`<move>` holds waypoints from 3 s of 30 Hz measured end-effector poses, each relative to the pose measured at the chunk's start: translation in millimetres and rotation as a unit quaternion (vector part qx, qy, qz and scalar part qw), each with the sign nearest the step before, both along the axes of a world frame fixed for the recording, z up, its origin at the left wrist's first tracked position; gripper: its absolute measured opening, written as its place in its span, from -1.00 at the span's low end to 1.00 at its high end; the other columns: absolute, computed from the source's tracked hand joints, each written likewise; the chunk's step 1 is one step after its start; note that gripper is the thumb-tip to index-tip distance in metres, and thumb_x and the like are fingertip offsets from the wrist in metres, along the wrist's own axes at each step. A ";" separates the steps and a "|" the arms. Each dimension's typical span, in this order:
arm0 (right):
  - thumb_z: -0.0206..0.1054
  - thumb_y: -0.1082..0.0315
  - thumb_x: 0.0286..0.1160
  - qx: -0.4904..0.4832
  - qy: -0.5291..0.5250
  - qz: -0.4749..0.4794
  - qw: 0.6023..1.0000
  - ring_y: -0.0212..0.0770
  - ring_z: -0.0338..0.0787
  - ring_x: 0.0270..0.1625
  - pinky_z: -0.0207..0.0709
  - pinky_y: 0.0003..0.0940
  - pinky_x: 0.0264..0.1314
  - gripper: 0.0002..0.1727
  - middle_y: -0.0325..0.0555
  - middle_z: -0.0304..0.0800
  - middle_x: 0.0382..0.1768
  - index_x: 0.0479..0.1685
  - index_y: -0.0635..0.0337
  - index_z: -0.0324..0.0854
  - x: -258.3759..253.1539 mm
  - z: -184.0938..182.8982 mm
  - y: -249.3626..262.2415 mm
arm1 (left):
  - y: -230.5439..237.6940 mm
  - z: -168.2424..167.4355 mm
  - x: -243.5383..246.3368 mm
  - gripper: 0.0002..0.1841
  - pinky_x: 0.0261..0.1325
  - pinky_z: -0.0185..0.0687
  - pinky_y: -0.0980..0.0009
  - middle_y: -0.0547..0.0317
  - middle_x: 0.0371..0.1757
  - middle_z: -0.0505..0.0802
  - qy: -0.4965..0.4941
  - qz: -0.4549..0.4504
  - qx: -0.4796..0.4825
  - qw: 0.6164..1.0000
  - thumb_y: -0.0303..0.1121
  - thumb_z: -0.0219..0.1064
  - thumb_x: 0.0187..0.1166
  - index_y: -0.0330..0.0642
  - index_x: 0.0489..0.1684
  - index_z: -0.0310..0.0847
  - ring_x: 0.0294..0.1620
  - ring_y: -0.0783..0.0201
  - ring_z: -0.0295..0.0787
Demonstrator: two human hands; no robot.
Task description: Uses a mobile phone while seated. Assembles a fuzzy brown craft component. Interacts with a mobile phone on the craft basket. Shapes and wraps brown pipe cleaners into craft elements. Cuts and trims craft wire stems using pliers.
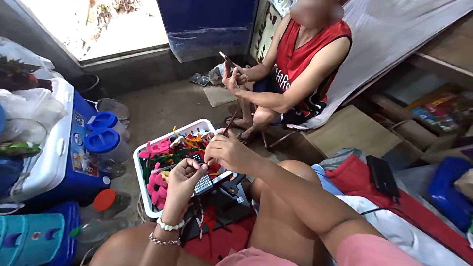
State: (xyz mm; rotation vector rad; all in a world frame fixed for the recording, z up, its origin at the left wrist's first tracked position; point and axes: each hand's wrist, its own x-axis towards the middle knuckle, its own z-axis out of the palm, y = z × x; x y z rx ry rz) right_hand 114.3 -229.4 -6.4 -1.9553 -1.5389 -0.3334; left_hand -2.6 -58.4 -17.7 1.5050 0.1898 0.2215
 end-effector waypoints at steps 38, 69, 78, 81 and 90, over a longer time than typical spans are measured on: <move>0.47 0.16 0.52 0.009 -0.026 -0.043 0.999 -0.04 0.63 0.51 -0.31 0.69 0.66 -0.88 -0.30 0.86 -0.15 -0.22 -0.06 0.85 -13.8 2.2 1.6 | 4.4 -11.2 -17.0 -0.75 -0.12 0.83 0.52 0.37 -0.21 0.88 -0.051 -0.016 0.086 0.995 -0.47 0.44 0.46 -0.16 0.02 0.54 -0.26 0.46 0.86; 0.43 0.20 0.57 0.051 -0.062 -0.036 0.996 -0.06 0.63 0.47 -0.24 0.57 0.69 -0.87 -0.34 0.89 -0.11 -0.18 -0.07 0.89 -8.0 10.4 -8.0 | 8.9 3.2 -15.1 -0.70 0.00 0.85 0.44 0.23 -0.22 0.93 -0.029 -0.012 0.067 0.997 -0.48 0.47 0.52 -0.23 0.18 0.63 -0.20 0.36 0.91; 0.46 0.19 0.54 0.056 -0.067 -0.046 0.995 -0.06 0.59 0.51 -0.29 0.54 0.71 -0.89 -0.37 0.89 -0.12 -0.23 -0.13 0.91 -11.3 8.6 -4.1 | 8.5 -1.9 -15.4 -0.67 0.02 0.84 0.45 0.25 -0.16 0.94 -0.126 0.028 0.178 0.976 -0.38 0.48 0.52 -0.23 0.17 0.58 -0.13 0.39 0.91; 0.47 0.18 0.53 0.058 -0.067 -0.049 0.995 -0.07 0.59 0.51 -0.28 0.54 0.71 -0.89 -0.37 0.89 -0.11 -0.23 -0.13 0.91 -12.1 7.2 -4.0 | 7.1 -3.4 -15.6 -0.68 0.02 0.84 0.46 0.25 -0.16 0.94 -0.127 0.031 0.178 0.975 -0.38 0.47 0.52 -0.23 0.17 0.58 -0.13 0.40 0.91; 0.43 0.19 0.59 0.043 -0.085 -0.055 0.994 -0.08 0.61 0.49 -0.25 0.55 0.71 -0.87 -0.37 0.90 -0.11 -0.20 -0.13 0.92 -14.3 9.2 -5.8 | 5.8 -3.8 -15.2 -0.69 -0.01 0.84 0.45 0.24 -0.17 0.93 -0.116 0.024 0.171 0.978 -0.40 0.47 0.52 -0.26 0.15 0.58 -0.16 0.40 0.90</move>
